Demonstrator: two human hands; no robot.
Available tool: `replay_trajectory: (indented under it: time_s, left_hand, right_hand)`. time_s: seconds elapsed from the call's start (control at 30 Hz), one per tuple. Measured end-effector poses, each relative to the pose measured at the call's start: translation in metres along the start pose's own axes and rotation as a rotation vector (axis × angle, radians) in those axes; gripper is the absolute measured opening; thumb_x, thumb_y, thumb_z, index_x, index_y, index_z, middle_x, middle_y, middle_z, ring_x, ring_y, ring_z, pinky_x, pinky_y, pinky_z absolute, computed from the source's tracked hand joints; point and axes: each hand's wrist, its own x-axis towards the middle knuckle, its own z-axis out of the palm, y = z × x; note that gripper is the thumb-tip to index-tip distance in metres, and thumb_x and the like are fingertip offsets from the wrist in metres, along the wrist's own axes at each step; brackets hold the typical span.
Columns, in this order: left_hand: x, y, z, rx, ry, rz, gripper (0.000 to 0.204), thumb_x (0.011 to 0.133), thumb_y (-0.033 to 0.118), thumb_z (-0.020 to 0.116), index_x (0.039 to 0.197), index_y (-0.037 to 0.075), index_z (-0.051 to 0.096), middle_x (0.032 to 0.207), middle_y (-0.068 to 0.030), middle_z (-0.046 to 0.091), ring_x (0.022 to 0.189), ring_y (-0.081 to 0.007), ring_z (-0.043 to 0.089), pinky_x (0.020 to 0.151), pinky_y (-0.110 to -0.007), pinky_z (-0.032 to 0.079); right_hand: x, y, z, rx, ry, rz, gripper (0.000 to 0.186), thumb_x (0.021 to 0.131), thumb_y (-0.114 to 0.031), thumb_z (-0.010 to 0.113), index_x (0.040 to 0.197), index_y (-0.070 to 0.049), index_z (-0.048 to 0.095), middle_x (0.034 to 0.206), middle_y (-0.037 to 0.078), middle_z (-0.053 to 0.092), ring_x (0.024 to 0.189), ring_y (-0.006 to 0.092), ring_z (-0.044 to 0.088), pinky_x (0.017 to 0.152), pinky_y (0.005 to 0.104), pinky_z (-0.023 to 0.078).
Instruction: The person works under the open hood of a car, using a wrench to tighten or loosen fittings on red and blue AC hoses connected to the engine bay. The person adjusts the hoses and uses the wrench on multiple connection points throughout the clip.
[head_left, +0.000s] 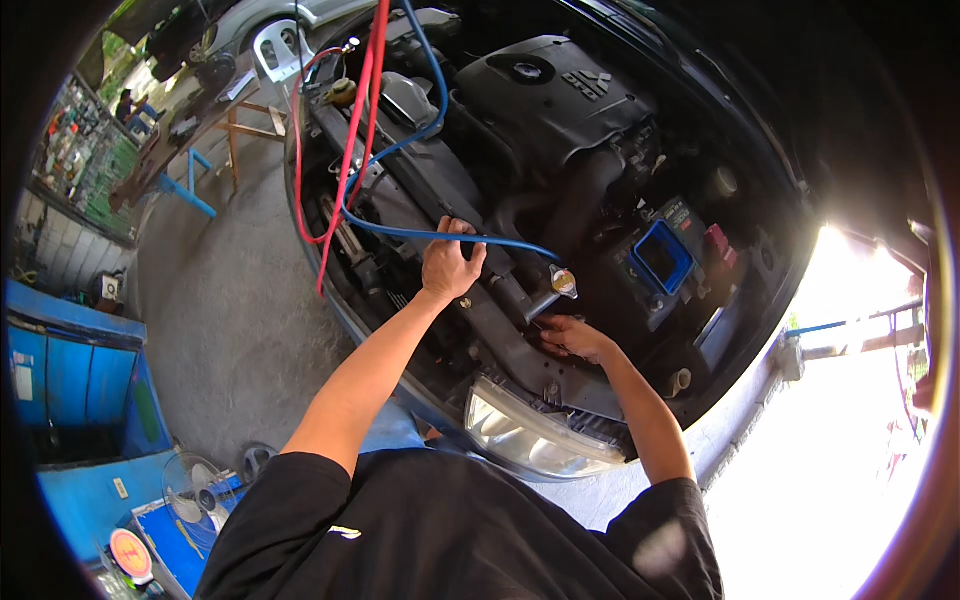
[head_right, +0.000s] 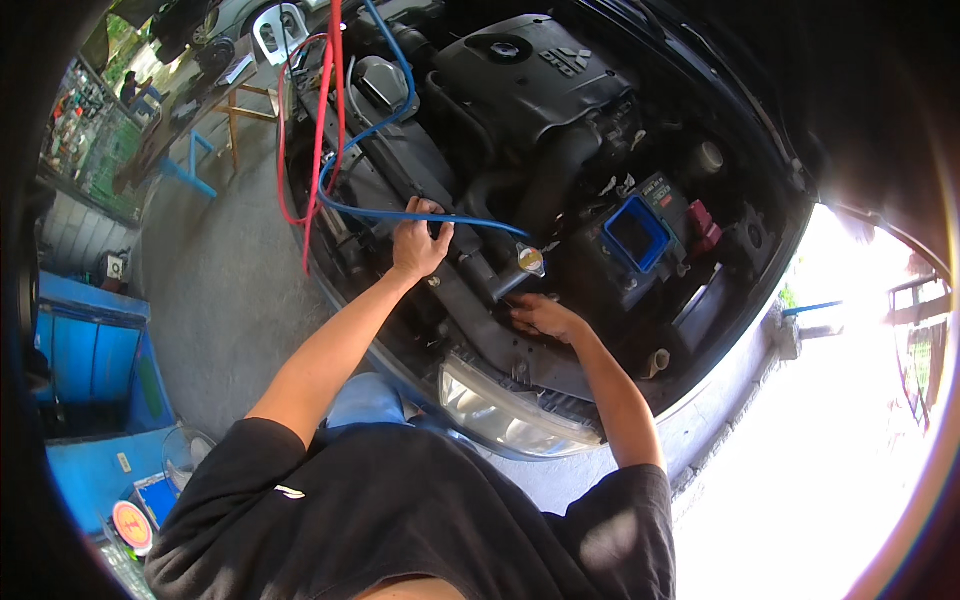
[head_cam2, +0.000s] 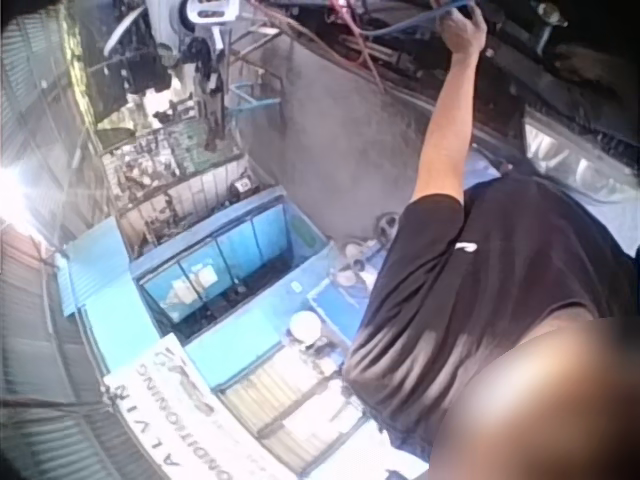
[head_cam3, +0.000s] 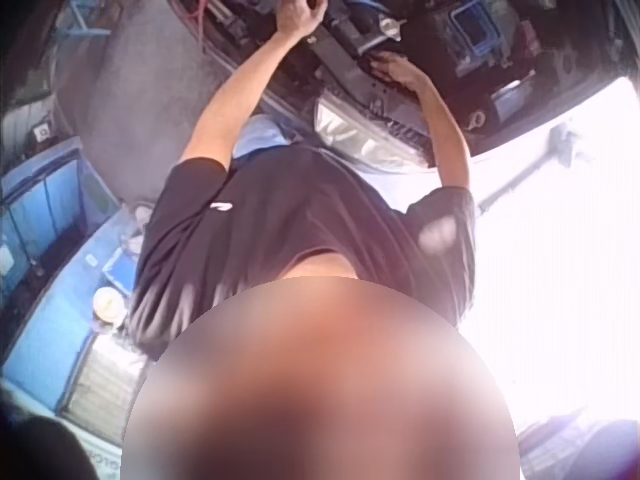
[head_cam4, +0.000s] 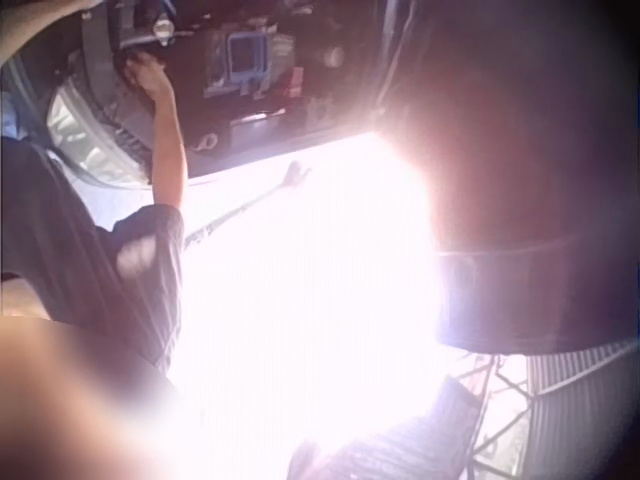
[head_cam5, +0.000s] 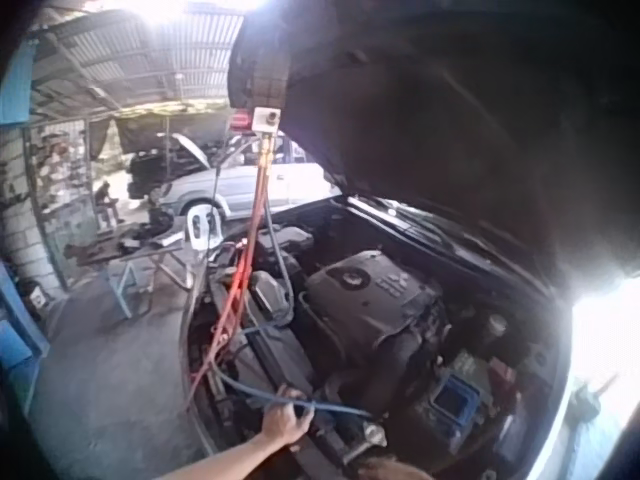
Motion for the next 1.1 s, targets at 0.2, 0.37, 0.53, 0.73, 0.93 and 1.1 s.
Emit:
replay_trajectory:
  time_s: [0.2, 0.37, 0.53, 0.73, 0.93, 1.1]
  left_hand:
    - [-0.001, 0.001, -0.002, -0.006, 0.017, -0.03, 0.027, 0.089, 0.023, 0.075, 0.104, 0.007, 0.058, 0.103, -0.0149, 0.062, 0.093, -0.0408, 0.066, 0.078, -0.051, 0.056]
    - [-0.001, 0.004, -0.003, -0.038, 0.016, -0.064, 0.027, 0.088, 0.022, 0.076, 0.103, 0.006, 0.058, 0.101, -0.0147, 0.063, 0.093, -0.0404, 0.066, 0.078, -0.05, 0.056]
    - [0.0, 0.005, -0.004, -0.058, 0.014, -0.078, 0.027, 0.087, 0.02, 0.076, 0.102, 0.006, 0.059, 0.1, -0.015, 0.063, 0.092, -0.0409, 0.066, 0.078, -0.05, 0.055]
    - [-0.002, 0.003, -0.003, -0.082, 0.02, -0.081, 0.027, 0.088, 0.02, 0.076, 0.103, 0.007, 0.058, 0.1, -0.0153, 0.062, 0.092, -0.0418, 0.066, 0.077, -0.051, 0.055]
    - [-0.002, 0.003, -0.004, -0.046, 0.01, -0.054, 0.029, 0.09, 0.023, 0.075, 0.104, 0.008, 0.054, 0.102, -0.0153, 0.06, 0.091, -0.0425, 0.067, 0.076, -0.053, 0.056]
    - [-0.003, 0.003, -0.004, -0.032, 0.008, -0.059, 0.029, 0.09, 0.023, 0.074, 0.105, 0.009, 0.054, 0.102, -0.015, 0.06, 0.092, -0.0422, 0.067, 0.077, -0.053, 0.057]
  right_hand:
    - [0.002, -0.022, -0.004, 0.021, 0.053, 0.205, 0.01, 0.105, -0.013, 0.056, 0.101, -0.005, 0.06, 0.069, 0.001, 0.055, 0.057, 0.0096, 0.049, 0.051, 0.0262, 0.04]
    - [0.005, -0.039, -0.01, 0.153, -0.02, 0.21, 0.027, 0.105, -0.016, 0.059, 0.081, -0.005, 0.06, 0.063, 0.005, 0.057, 0.045, 0.0113, 0.05, 0.039, 0.0259, 0.037]
    - [0.008, -0.037, -0.012, 0.265, -0.003, 0.214, 0.032, 0.105, -0.016, 0.063, 0.074, -0.007, 0.058, 0.062, 0.003, 0.054, 0.044, 0.0095, 0.045, 0.037, 0.0226, 0.03]
    - [0.009, -0.029, -0.017, 0.202, -0.092, 0.185, 0.018, 0.104, -0.017, 0.066, 0.089, -0.009, 0.06, 0.068, 0.001, 0.055, 0.05, 0.0072, 0.044, 0.042, 0.0238, 0.03]
    - [0.005, -0.001, -0.014, -0.245, 0.025, 0.058, 0.036, 0.102, -0.013, 0.065, 0.134, 0.0, 0.06, 0.086, 0.001, 0.063, 0.075, 0.008, 0.054, 0.069, 0.0264, 0.045]
    - [0.013, 0.028, -0.007, -0.403, 0.177, -0.017, 0.045, 0.101, -0.01, 0.061, 0.143, 0.005, 0.056, 0.091, 0.002, 0.063, 0.086, 0.0114, 0.058, 0.085, 0.0297, 0.048]
